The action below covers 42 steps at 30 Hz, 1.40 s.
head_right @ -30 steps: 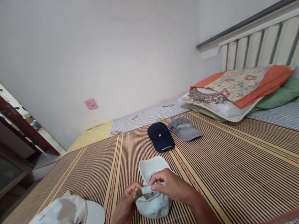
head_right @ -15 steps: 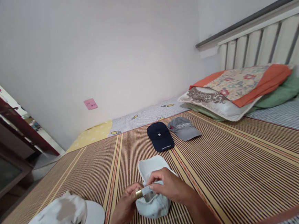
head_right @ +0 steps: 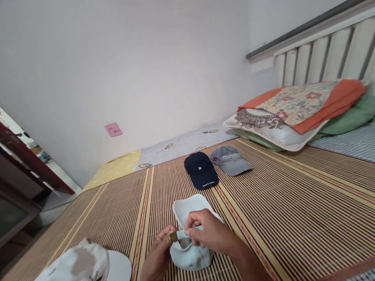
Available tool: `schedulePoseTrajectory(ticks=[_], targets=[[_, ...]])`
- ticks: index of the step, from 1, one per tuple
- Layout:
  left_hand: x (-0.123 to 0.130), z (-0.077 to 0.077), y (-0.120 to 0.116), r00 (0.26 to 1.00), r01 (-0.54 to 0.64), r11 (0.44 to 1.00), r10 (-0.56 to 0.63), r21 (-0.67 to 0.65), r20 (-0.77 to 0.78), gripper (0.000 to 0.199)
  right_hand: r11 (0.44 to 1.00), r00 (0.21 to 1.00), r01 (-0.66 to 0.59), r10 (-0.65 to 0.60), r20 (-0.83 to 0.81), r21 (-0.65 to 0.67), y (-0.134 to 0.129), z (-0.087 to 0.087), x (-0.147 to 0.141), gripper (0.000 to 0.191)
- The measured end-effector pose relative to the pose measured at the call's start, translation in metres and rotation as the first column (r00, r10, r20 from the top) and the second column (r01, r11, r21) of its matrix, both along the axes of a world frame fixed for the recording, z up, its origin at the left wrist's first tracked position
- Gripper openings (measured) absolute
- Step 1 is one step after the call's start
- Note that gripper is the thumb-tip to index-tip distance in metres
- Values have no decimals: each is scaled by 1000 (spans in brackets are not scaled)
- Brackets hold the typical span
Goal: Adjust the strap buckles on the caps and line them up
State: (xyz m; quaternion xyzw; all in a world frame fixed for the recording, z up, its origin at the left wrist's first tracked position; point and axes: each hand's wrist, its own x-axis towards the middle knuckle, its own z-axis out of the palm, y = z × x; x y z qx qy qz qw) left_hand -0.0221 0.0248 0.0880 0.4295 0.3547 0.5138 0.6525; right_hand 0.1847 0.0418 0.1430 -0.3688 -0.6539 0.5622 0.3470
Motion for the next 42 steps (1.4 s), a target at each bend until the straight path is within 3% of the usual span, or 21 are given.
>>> schedulePoseTrajectory(ticks=[9, 20, 25, 28, 34, 38, 42], targets=[[0, 7, -3, 997, 81, 995, -80, 54, -4, 54, 998, 998, -60, 60, -17, 0, 4, -5, -2, 6], [13, 3, -1, 996, 46, 997, -51, 67, 71, 56, 992, 985, -124, 119, -124, -35, 6, -15, -8, 5], [15, 5, -1, 999, 32, 999, -32, 0, 22, 51, 993, 984, -120, 117, -134, -19, 3, -12, -14, 3], [16, 9, -2, 998, 59, 998, -59, 8, 0, 46, 993, 984, -117, 112, -139, -33, 2, -9, -16, 11], [14, 7, 1, 998, -27, 999, 28, -28, 48, 50, 991, 999, -26, 30, -30, 130, 6, 2, 10, 23], [14, 3, 1, 997, -36, 999, 38, -33, 62, 46, 988, 994, -84, 74, 84, 128, 8, 3, 30, 20], [17, 7, 0, 997, -47, 997, 50, -58, 62, 45, 991, 997, -69, 64, 47, 117, 10, -4, 27, 12]])
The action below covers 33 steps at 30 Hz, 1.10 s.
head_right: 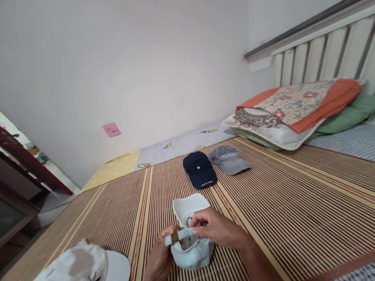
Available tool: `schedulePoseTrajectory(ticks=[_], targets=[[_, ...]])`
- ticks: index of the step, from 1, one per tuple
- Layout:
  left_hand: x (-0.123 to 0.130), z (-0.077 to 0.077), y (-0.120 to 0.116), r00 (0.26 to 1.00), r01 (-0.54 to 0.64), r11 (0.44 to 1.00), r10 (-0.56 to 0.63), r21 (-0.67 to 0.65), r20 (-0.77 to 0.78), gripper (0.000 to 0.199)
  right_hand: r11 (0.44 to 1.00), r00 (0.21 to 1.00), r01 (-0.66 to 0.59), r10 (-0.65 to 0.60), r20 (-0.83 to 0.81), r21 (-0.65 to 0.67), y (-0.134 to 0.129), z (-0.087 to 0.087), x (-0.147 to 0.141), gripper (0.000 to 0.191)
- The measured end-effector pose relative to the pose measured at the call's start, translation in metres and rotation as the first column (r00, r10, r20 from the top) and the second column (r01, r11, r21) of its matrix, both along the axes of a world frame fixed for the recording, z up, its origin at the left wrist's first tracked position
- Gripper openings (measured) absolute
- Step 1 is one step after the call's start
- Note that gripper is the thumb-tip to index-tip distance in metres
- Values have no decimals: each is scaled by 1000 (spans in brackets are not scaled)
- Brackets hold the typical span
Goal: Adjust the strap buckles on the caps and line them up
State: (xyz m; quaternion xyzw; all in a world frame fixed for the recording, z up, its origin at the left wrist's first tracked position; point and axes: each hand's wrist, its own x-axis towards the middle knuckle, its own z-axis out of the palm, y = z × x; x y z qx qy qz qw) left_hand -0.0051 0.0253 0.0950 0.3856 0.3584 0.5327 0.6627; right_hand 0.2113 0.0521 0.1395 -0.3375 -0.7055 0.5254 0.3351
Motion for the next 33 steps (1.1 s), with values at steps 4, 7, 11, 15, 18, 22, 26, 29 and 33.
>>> schedulePoseTrajectory(ticks=[4, 7, 11, 15, 18, 22, 26, 29, 33], targets=[[2, 8, -2, 1000, 6, 1000, -6, 5, -26, 51, 1000, 998, 9, -10, -63, -17, 0, -5, -10, 10], [3, 8, -3, 999, 15, 1000, -13, 28, -48, 54, 999, 997, -22, 19, -77, -33, -2, -3, -13, 8], [4, 1, -1, 997, 29, 998, -24, 64, -70, 56, 996, 995, -52, 46, -91, -67, -4, 2, -16, 8], [7, -2, 0, 997, 50, 997, -46, 65, -69, 57, 994, 991, -59, 48, -122, -88, -6, 2, -23, 6], [10, 0, -1, 996, 43, 997, -39, 59, -80, 54, 992, 988, -59, 42, -150, -111, -7, 0, -27, 2], [12, 2, -2, 996, 40, 997, -34, 61, -85, 53, 985, 980, -69, 37, -197, -160, -5, -2, -25, 12], [7, 4, 0, 999, 4, 1000, -3, 25, -34, 57, 992, 986, -45, 26, -163, -118, -3, 1, -9, 17], [1, 5, 1, 999, 28, 1000, -28, -12, 25, 66, 997, 998, -19, 15, -56, -75, -1, 2, 6, 15], [-3, 9, 0, 995, 68, 997, -66, -22, 77, 73, 999, 999, -32, 33, 39, -14, 3, -1, 16, 9]])
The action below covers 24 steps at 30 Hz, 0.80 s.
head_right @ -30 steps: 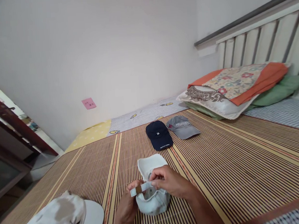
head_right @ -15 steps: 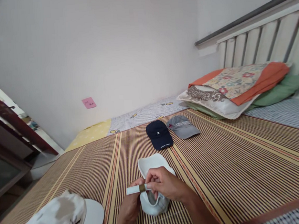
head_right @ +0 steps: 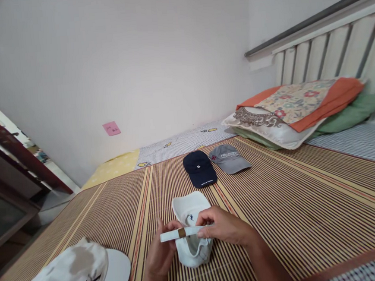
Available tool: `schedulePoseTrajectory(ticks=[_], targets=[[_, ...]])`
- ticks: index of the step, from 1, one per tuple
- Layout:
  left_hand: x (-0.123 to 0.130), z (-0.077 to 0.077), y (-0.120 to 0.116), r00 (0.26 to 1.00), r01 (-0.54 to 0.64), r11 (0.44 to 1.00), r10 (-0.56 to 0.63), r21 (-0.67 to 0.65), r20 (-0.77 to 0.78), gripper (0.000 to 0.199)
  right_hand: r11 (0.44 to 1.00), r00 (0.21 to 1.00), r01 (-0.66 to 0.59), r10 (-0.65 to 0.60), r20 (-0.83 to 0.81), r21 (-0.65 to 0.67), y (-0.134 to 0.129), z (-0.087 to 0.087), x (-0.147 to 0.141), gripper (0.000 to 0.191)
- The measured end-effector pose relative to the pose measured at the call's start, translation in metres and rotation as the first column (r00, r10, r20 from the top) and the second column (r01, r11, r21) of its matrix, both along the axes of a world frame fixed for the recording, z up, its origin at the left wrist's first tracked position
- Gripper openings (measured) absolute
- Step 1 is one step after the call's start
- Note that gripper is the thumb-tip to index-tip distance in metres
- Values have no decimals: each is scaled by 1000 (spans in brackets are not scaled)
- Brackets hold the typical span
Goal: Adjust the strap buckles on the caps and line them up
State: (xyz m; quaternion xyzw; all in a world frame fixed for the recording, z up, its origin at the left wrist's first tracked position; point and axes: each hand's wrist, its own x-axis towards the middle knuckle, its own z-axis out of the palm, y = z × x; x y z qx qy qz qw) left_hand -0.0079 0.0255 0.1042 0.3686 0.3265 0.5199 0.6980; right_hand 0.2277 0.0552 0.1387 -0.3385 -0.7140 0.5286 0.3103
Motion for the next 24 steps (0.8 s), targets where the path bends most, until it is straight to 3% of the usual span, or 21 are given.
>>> schedulePoseTrajectory(ticks=[6, 13, 20, 24], targets=[[-8, -1, -5, 999, 9, 999, -8, 51, -32, 74, 1000, 999, 21, -21, -26, -2, 0, 2, 1, 9], [-19, -2, -6, 975, 82, 985, -47, 155, -219, 47, 999, 998, 40, -41, -52, -27, -3, 9, -3, 10], [-9, -8, -3, 981, -34, 977, 73, 210, -182, 38, 996, 993, 77, -80, -90, -41, 1, -5, -8, 12], [-11, -1, -3, 937, -71, 975, 138, 211, -322, 38, 995, 992, 88, -92, -86, -48, 2, -7, -7, 13]])
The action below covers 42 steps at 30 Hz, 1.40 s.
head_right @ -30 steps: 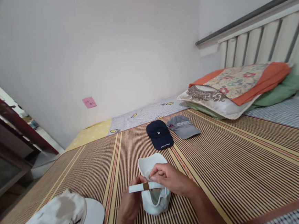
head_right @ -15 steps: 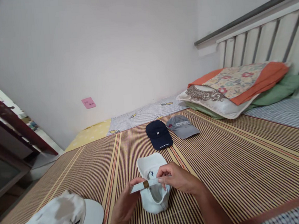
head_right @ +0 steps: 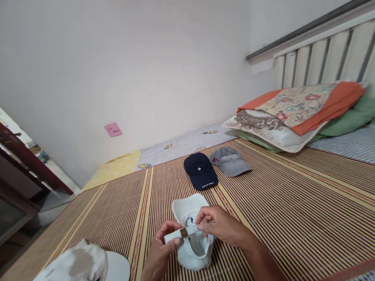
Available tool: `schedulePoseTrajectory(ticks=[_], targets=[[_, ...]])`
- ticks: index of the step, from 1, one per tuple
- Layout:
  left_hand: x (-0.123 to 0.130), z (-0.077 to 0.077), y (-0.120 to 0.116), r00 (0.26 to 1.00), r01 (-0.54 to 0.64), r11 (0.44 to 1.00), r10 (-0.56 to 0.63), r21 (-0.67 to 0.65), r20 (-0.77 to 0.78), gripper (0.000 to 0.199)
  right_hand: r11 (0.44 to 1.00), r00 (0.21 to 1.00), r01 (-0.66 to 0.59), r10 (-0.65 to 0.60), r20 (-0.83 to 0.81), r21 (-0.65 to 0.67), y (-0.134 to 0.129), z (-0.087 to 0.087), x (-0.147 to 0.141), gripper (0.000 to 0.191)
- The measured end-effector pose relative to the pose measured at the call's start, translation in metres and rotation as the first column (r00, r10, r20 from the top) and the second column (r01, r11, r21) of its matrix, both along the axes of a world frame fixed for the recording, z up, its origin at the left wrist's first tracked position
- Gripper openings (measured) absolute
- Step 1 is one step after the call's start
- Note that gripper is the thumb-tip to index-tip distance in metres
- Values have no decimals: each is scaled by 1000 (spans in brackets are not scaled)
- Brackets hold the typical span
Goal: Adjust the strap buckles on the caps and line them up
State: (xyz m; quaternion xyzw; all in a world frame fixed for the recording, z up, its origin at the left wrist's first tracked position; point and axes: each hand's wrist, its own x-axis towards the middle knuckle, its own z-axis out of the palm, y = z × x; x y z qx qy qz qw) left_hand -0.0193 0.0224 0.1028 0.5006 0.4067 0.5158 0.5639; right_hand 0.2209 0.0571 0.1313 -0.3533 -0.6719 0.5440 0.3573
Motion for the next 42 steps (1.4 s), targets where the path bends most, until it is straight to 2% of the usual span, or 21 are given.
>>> schedulePoseTrajectory(ticks=[4, 7, 11, 17, 23, 28, 31, 34, 37, 42], targets=[[0, 21, -4, 956, -42, 997, 58, 63, -286, 29, 1000, 1000, -12, 12, 0, -2, -2, 5, 0, 12], [7, 34, -9, 906, -85, 987, 135, 140, -401, 21, 1000, 1000, -9, 9, -1, -4, -2, 6, -1, 11], [12, 37, -13, 929, -89, 991, 118, 97, -351, 21, 1000, 1000, -15, 16, -4, 6, -1, 4, 0, 10], [5, 25, -8, 962, 5, 998, 11, 56, -272, 27, 1000, 999, -29, 28, -40, -13, -1, 4, -3, 8], [5, 15, -8, 975, -33, 995, 53, 91, -218, 29, 1000, 999, -11, 9, -35, -29, -5, 7, -9, 9], [0, 10, -7, 982, 30, 992, -7, 119, -191, 30, 1000, 1000, 11, -11, -9, 9, -7, 10, -11, 10], [-2, 6, -4, 986, 26, 995, -9, 100, -166, 32, 999, 999, -31, 31, 11, -7, -9, 14, -14, 10], [-4, 2, -2, 989, 45, 997, -35, 69, -146, 39, 998, 998, -50, 51, 28, -23, -11, 17, -15, 10], [-5, 1, 0, 992, 87, 996, -85, 19, -94, 50, 999, 999, -25, 25, -20, -21, -8, 13, -15, 14], [-3, 0, 0, 998, 7, 1000, -8, -18, -57, 39, 998, 997, -35, 32, -63, -54, -3, 6, -13, 17]])
